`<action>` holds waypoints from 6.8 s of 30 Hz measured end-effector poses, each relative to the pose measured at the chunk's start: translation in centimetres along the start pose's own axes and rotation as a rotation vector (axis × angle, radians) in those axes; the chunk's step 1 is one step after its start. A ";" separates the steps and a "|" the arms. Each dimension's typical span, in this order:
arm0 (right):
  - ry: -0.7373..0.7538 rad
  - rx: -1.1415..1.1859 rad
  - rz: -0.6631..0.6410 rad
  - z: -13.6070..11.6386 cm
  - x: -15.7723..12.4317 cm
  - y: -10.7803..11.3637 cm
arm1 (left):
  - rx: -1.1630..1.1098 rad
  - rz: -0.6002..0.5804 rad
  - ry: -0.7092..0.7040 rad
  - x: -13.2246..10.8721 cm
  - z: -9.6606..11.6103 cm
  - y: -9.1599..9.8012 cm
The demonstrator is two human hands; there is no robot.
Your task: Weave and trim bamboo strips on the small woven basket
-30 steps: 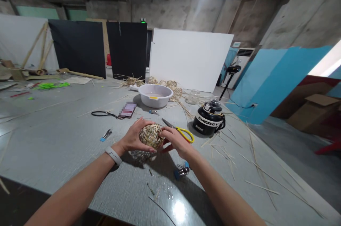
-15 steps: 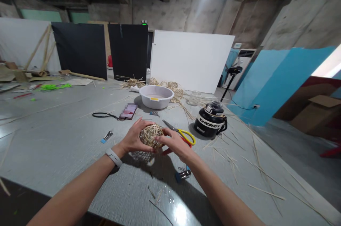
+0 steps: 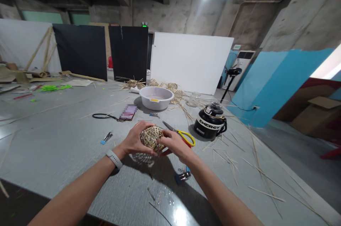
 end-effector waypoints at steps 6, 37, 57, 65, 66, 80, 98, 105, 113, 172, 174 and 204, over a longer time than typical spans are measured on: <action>-0.015 -0.029 0.004 -0.3 -0.2 0.1 | 0.031 -0.053 0.030 0.1 -0.3 -0.3; 0.188 0.130 0.054 -1.7 -0.8 0.8 | -0.667 0.148 0.138 -0.3 -0.8 0.4; 0.198 0.053 0.098 -1.2 -0.5 0.6 | -0.658 0.152 0.212 -0.5 -1.4 -0.3; 0.157 0.050 0.017 -1.5 -0.9 1.3 | -0.676 0.130 0.194 -0.6 -0.9 -0.3; 0.143 0.067 0.007 -1.6 -0.9 1.4 | -0.681 0.120 0.185 -0.5 -0.8 -0.3; 0.152 0.123 -0.051 -1.0 -0.7 1.9 | -0.658 0.046 0.161 -0.5 -0.3 -0.2; 0.481 -0.180 0.242 -2.7 -1.4 2.1 | -1.001 0.346 0.440 -0.7 -0.3 -1.1; 0.469 -0.170 0.066 -2.3 -1.1 0.7 | -1.026 0.309 0.350 -0.2 1.4 -1.3; 0.536 -0.180 0.069 -4.0 -2.7 0.6 | -0.574 0.238 -0.033 -0.4 3.1 0.8; 0.439 0.054 0.119 -4.1 -2.5 1.5 | -0.376 0.187 -0.176 -0.2 4.0 0.7; 0.440 0.032 0.123 -4.2 -2.6 1.4 | -0.379 0.156 -0.163 -0.2 4.1 0.5; 0.431 -0.086 0.142 -4.4 -2.8 1.1 | -0.196 0.211 -0.271 -0.4 6.0 0.7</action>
Point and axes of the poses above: each hand's wrist, its own x-axis towards the middle knuckle, its own y-axis out of the back of the hand, z = x × y, the point moved 6 cm from there along x, towards the middle knuckle, and after that the axes turned 6 degrees about -x, right-handed, at the moved point
